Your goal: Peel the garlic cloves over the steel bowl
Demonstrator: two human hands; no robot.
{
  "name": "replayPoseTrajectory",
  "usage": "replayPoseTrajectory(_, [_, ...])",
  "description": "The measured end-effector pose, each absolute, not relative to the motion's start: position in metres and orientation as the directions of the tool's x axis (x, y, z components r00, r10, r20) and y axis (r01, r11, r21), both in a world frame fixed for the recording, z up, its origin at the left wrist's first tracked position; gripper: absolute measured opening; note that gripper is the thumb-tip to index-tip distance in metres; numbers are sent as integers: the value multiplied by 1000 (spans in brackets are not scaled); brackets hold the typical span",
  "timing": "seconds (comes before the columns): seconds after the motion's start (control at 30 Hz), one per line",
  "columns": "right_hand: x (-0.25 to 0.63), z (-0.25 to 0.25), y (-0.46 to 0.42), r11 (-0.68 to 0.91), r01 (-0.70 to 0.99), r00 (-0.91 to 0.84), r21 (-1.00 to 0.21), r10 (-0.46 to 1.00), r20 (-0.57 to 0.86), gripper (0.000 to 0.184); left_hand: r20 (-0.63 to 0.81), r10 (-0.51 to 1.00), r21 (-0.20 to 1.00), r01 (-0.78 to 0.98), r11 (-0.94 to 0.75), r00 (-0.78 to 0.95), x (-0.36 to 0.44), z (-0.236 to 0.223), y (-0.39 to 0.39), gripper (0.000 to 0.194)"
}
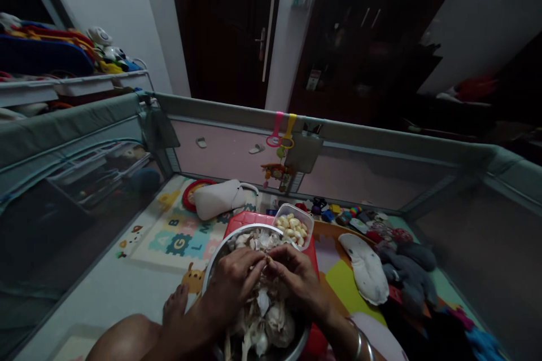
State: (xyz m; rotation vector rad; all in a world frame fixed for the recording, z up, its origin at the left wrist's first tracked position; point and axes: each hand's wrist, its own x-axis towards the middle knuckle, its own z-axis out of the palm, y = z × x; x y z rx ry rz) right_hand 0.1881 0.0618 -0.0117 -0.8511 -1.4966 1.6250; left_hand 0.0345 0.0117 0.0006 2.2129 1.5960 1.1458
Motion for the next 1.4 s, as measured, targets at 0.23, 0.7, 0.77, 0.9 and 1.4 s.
replayPoseTrajectory(0.23, [190,-16,61,128,35,-518,-991,851,91,13,465,875,536,745,-398,133,34,-2,14,18])
replayPoseTrajectory(0.7, [191,-11,57,194,44,-471,-980,869,150,8,333,942,648,713,-268,52,36,0,18,15])
replayPoseTrajectory(0.77, [190,-10,57,67,-29,-477,-997,876,73,8,327,944,658,706,-261,44,37,0,18,14])
replayPoseTrajectory(0.9, [189,-8,61,-144,-208,-506,-968,862,-19,13,349,935,636,719,-280,56,39,1,17,15])
replayPoseTrajectory(1.4, [188,-14,71,-327,-423,-455,-845,883,-114,26,385,914,449,839,-308,129,35,-6,15,13])
